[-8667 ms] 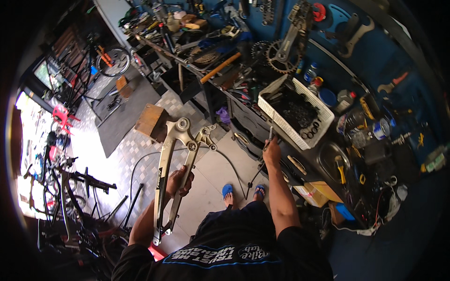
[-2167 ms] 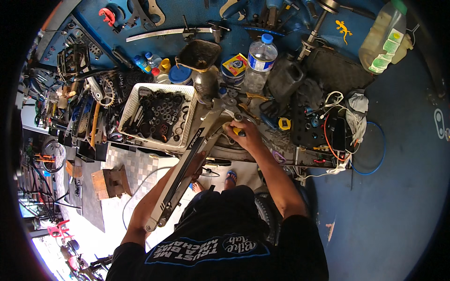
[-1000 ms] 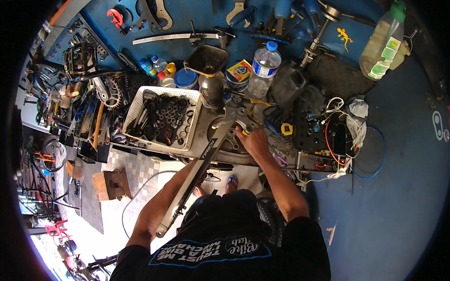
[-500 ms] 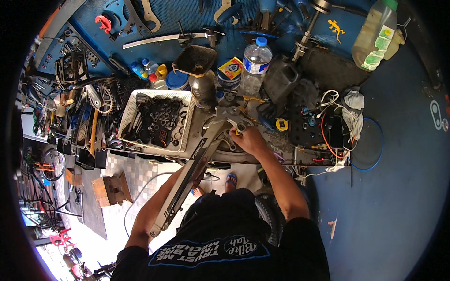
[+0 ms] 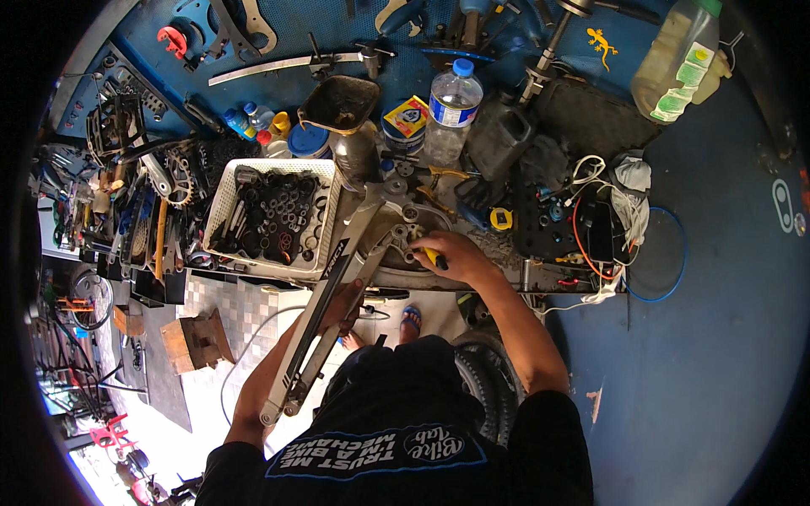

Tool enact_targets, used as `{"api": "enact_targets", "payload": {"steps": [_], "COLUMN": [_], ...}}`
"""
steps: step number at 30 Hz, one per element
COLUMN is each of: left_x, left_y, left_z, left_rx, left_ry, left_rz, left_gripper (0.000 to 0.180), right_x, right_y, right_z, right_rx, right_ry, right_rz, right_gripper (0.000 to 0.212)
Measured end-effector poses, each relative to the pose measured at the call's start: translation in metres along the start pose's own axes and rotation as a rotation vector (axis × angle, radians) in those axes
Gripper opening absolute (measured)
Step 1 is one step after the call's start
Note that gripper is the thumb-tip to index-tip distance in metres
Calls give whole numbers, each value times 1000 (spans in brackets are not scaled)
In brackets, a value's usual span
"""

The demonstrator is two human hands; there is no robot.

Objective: The person scrubs a bicycle fork with a brush and water, then uses a compressed air gun to blow out debris from the fork. The person handles the fork, brush, and air gun throughout the task.

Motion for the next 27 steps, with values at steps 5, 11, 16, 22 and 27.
{"api": "enact_targets", "payload": {"steps": [5, 11, 16, 22, 27], "left_x": [-6, 0, 0, 0, -6], "left_y": [16, -2, -8, -7, 10], "left_z": [-30, 3, 7, 7, -12], "left_rx": [126, 93, 36, 58, 12], "left_ry": [-165, 158, 96, 97, -22], "left_rz": [-56, 85, 8, -3, -49], "left_gripper": [59, 63, 63, 62, 62], "right_x": [-2, 21, 34, 29, 14], "right_y": [-14, 1, 13, 26, 29], "right_z": [14, 21, 1, -10, -9], "right_rx": [-72, 41, 2, -155, -120], "right_ry": [186, 272, 149, 55, 16], "right_rz": [297, 537, 531, 510, 516], "right_gripper": [27, 19, 19, 14, 16]}}
Point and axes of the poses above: each hand's wrist, its own y-axis towards the middle knuckle, its own x-axis out of the palm, z = x × y, the point moved 2 cm from there along y, towards the middle knuckle, and after that the axes turned 5 degrees about y, right-handed, at the moved point
